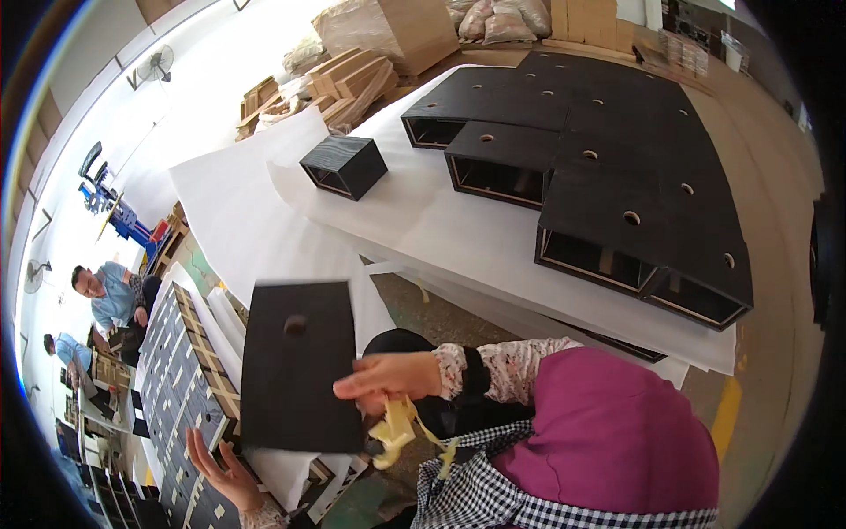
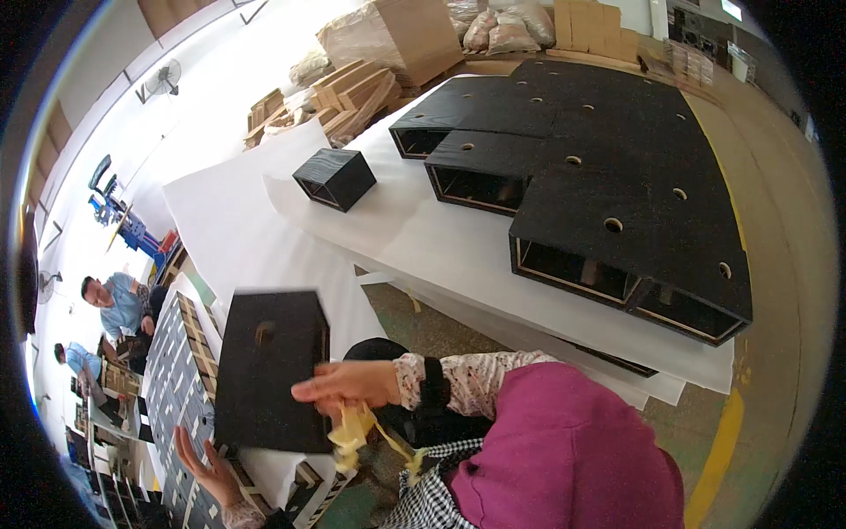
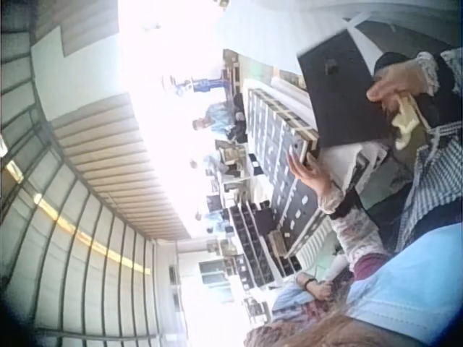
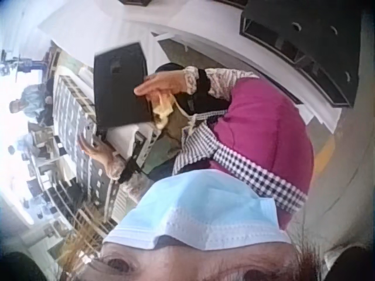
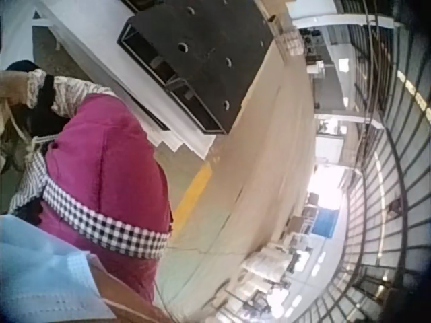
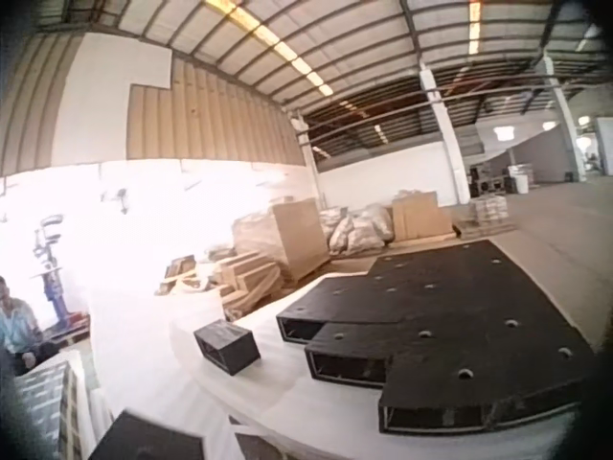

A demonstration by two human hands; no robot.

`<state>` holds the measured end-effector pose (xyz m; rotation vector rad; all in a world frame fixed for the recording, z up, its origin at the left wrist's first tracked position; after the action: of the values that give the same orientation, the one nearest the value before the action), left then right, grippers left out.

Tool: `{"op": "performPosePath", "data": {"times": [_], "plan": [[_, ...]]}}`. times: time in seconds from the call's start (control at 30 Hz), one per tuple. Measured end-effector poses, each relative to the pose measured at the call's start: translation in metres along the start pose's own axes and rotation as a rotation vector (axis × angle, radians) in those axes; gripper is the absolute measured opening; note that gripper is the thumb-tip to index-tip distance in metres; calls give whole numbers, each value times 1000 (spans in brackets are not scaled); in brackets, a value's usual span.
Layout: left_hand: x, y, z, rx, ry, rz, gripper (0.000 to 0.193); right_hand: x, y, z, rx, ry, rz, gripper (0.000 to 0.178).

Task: The person sits on the floor in a workshop and assembles small black wooden boxes. They use a yellow cloth to wipe the surfaces and edges of the boxes, then apply small pieces of tape to the corners and seams. The person handles the boxes one at a time, placing them on a white sheet on the floor.

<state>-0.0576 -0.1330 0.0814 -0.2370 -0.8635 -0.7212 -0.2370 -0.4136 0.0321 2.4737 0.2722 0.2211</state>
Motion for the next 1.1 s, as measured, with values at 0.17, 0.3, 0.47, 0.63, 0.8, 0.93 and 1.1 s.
{"op": "performPosePath", "data": {"times": [0.17, 0.3, 0.47, 0.63, 0.8, 0.93, 1.1], "plan": [[-99, 29, -47, -169, 272, 67, 24, -4, 44, 15, -262, -278, 559, 45], [-125, 21, -54, -190, 644, 137, 16, -10, 76, 37, -180, -649, 890, 42], [-124, 26, -57, -229, 667, 170, 17, -24, 105, 91, 11, -813, 1187, 42], [-132, 37, -65, -206, 528, 48, 17, -27, 118, 126, 84, -950, 1378, 38], [-139, 41, -70, -202, 572, 85, 16, -46, 127, 148, 112, -1024, 1486, 31], [-147, 53, -76, -229, 569, 129, 16, -45, 129, 149, 122, -1025, 1523, 31], [-147, 54, -66, -213, 555, 135, 16, -48, 131, 151, 131, -1035, 1512, 31]]}}
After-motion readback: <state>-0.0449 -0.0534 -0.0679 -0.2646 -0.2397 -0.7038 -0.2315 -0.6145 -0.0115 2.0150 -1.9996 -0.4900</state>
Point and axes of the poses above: each hand's wrist, its own x-axis towards the middle knuckle, its own z-axis out of the back of the hand, y = z × x, the point moved 2 cm from there along x, towards the middle knuckle, and after that the axes turned 15 degrees about x, right-handed, at the moved point
